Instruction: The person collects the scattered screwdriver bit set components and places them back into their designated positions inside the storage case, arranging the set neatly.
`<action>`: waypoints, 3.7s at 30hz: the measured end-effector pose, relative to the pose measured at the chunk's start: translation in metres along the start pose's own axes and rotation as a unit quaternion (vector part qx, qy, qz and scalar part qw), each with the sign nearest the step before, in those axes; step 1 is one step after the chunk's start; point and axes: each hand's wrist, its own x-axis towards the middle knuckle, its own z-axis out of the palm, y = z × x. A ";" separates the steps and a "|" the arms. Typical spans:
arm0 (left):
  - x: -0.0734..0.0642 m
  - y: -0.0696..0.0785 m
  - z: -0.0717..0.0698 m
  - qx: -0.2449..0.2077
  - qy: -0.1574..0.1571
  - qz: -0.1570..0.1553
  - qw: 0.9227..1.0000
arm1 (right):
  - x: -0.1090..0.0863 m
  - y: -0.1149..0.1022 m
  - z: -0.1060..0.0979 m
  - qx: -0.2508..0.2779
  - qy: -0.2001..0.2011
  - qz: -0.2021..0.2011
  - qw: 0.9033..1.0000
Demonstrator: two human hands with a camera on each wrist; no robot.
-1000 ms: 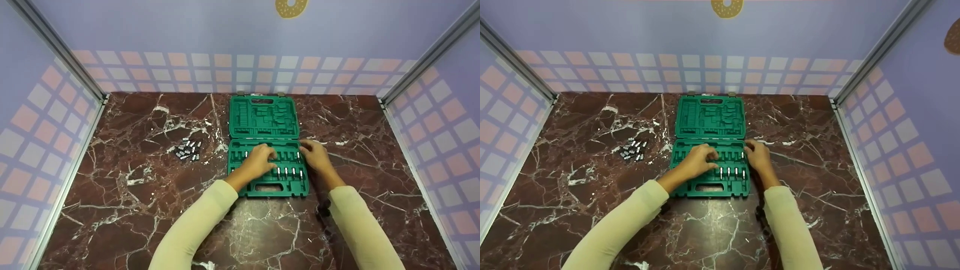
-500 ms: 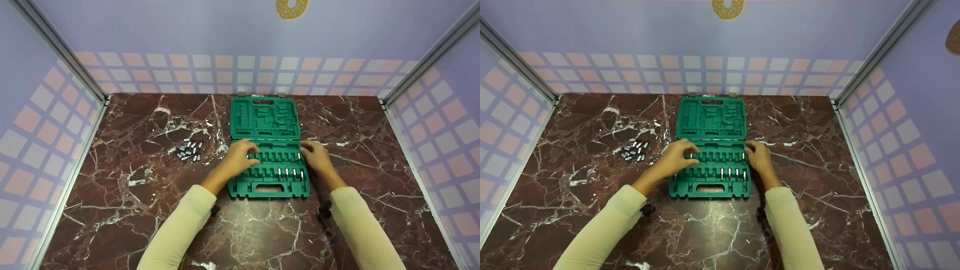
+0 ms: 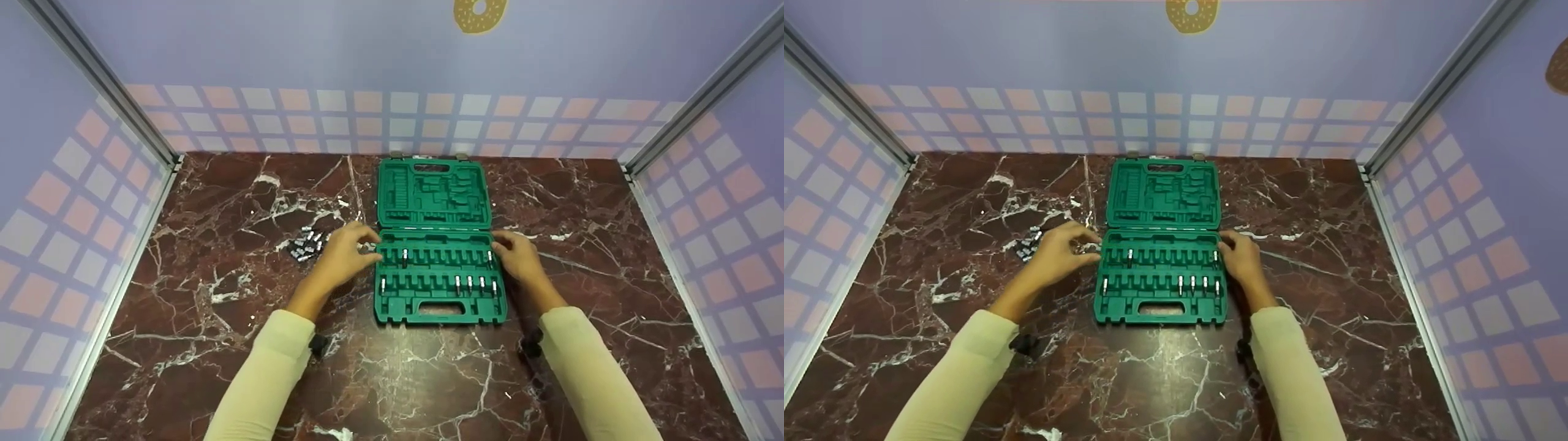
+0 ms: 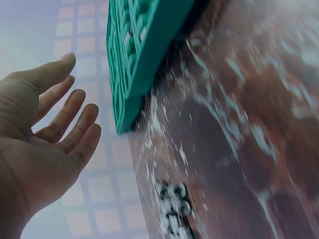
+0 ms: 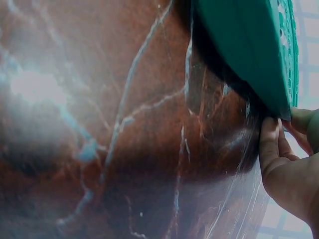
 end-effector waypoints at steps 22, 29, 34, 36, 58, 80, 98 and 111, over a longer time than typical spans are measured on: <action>-0.035 -0.059 -0.050 0.076 0.035 -0.004 0.996 | -0.001 0.000 -0.002 0.008 0.000 -0.005 1.000; -0.045 -0.074 -0.062 0.116 0.028 -0.019 0.993 | -0.002 0.000 0.000 0.003 0.000 -0.004 1.000; -0.052 -0.087 -0.071 0.131 0.018 -0.039 0.990 | -0.001 0.001 0.000 0.010 0.000 -0.003 1.000; -0.054 -0.092 -0.074 0.129 0.014 -0.045 0.991 | -0.001 0.001 0.000 0.009 0.002 -0.004 1.000; -0.052 -0.117 -0.077 0.163 0.027 -0.044 0.985 | -0.001 0.000 0.001 0.008 -0.001 0.005 1.000; -0.049 -0.123 -0.076 0.206 0.032 -0.005 0.978 | -0.001 0.001 -0.001 0.002 -0.006 -0.001 1.000; -0.051 -0.116 -0.074 0.142 0.061 -0.021 0.988 | 0.001 0.002 0.000 -0.002 -0.001 0.002 1.000; -0.044 -0.089 -0.062 0.066 0.087 -0.009 0.994 | -0.002 0.000 0.000 0.007 -0.005 0.000 1.000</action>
